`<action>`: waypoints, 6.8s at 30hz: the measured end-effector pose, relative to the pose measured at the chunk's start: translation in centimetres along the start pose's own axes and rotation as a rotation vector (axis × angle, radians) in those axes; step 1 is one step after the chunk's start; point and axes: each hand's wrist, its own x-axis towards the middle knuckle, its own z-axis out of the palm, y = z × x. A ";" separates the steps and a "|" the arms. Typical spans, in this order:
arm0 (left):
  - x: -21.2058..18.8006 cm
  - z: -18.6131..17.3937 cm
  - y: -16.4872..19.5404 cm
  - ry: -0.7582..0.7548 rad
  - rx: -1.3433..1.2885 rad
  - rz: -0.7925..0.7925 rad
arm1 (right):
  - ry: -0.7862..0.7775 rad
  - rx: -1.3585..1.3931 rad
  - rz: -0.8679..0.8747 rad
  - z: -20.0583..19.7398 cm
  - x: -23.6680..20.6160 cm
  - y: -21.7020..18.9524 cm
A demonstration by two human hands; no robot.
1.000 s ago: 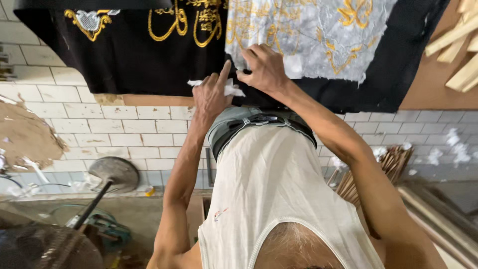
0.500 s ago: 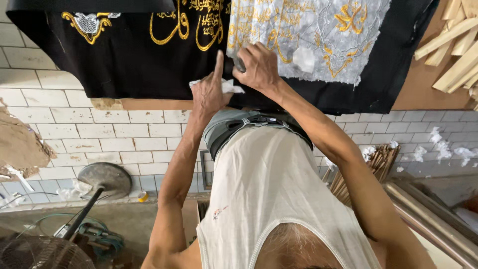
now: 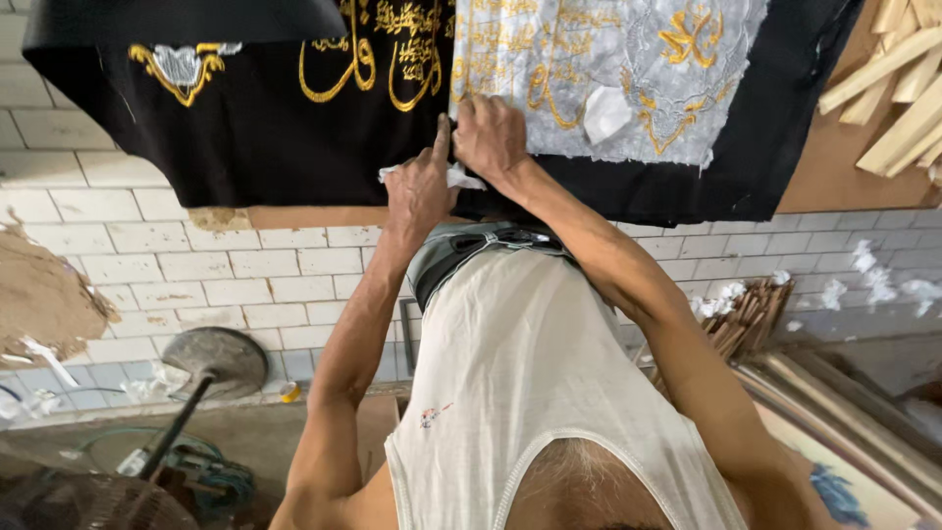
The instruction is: The person removes a white paper backing from a black embroidered cloth with gold Arabic calligraphy laid on a work table. They tear and pull the paper off section by section by hand, crumple the removed paper aside, and smooth the exposed embroidery with their palms.
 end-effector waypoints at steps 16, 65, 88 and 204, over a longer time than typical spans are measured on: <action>-0.7 -1.4 1.1 0.025 0.027 0.030 | 0.001 0.063 -0.071 -4.0 2.2 3.7; 7.9 3.1 9.3 -0.014 0.042 0.323 | 0.118 -0.006 0.438 -13.8 -9.1 11.0; 9.4 3.3 9.8 -0.083 0.065 0.270 | 0.483 0.533 0.938 -7.6 -11.6 16.9; 12.3 11.2 21.4 -0.006 -0.094 0.749 | 0.003 0.080 0.494 -21.3 -18.3 25.1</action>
